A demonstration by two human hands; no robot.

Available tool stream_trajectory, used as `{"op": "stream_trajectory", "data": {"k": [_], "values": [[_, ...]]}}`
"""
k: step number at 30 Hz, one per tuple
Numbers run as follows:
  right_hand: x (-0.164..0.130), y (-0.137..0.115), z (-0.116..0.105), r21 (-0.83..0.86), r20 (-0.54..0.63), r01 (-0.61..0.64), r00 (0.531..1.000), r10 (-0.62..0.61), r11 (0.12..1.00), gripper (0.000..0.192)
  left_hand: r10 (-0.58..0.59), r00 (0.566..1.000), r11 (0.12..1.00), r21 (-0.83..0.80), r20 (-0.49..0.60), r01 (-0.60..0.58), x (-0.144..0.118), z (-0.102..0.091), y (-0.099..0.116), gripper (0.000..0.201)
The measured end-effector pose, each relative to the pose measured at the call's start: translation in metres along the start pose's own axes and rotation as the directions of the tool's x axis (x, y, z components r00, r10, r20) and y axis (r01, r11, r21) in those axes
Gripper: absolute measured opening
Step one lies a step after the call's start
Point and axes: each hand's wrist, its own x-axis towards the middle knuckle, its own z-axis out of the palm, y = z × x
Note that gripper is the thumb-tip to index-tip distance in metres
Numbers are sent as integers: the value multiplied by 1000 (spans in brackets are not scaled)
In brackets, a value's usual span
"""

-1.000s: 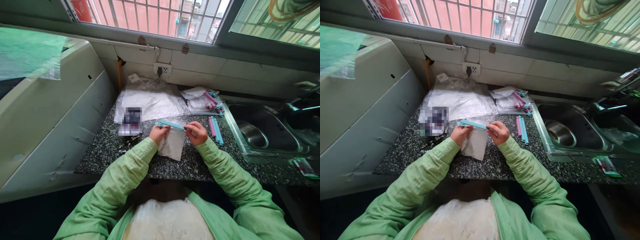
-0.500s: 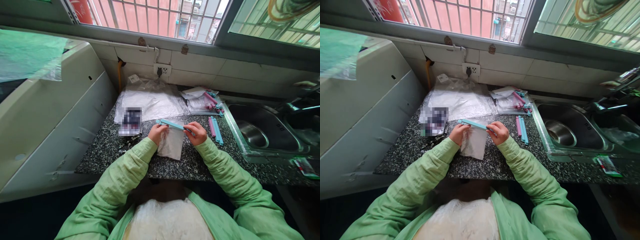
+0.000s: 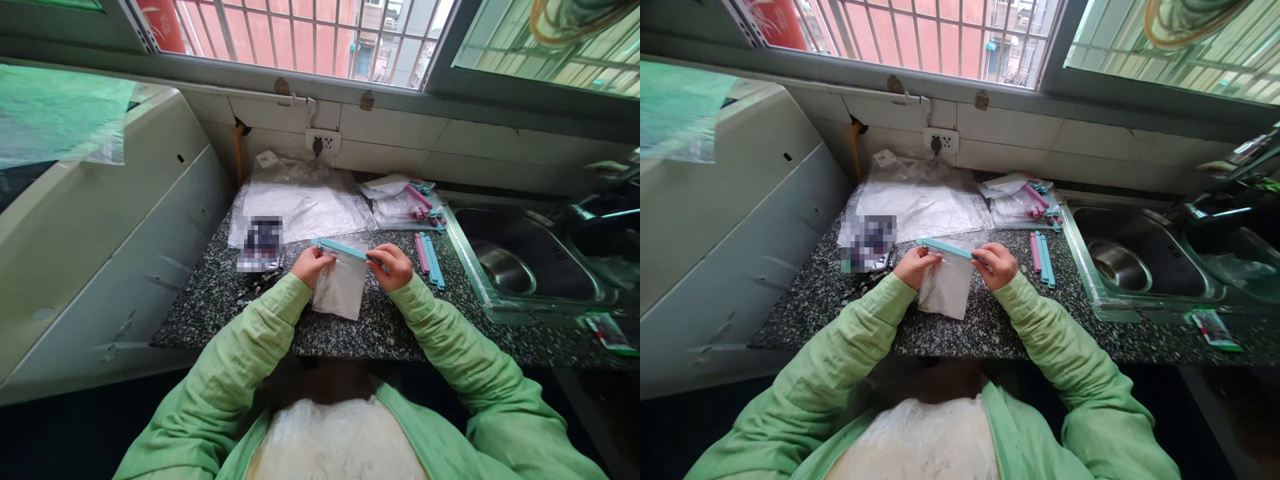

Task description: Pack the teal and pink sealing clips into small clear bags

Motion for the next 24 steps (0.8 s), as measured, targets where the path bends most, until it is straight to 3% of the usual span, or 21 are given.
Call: {"op": "stream_trajectory", "data": {"k": [12,17,24], "values": [[-3,0,2,-9,39,-9,999,9,1000,13,3,1000,1000,-19,-20,-3,4,-3,1,18],[-4,-1,3,7,45,-80,996,80,997,13,-74,996,997,-23,53,75,2,-5,5,22],[-4,-1,4,14,34,-81,996,80,997,12,-73,989,997,13,131,72,2,-9,3,28]]}}
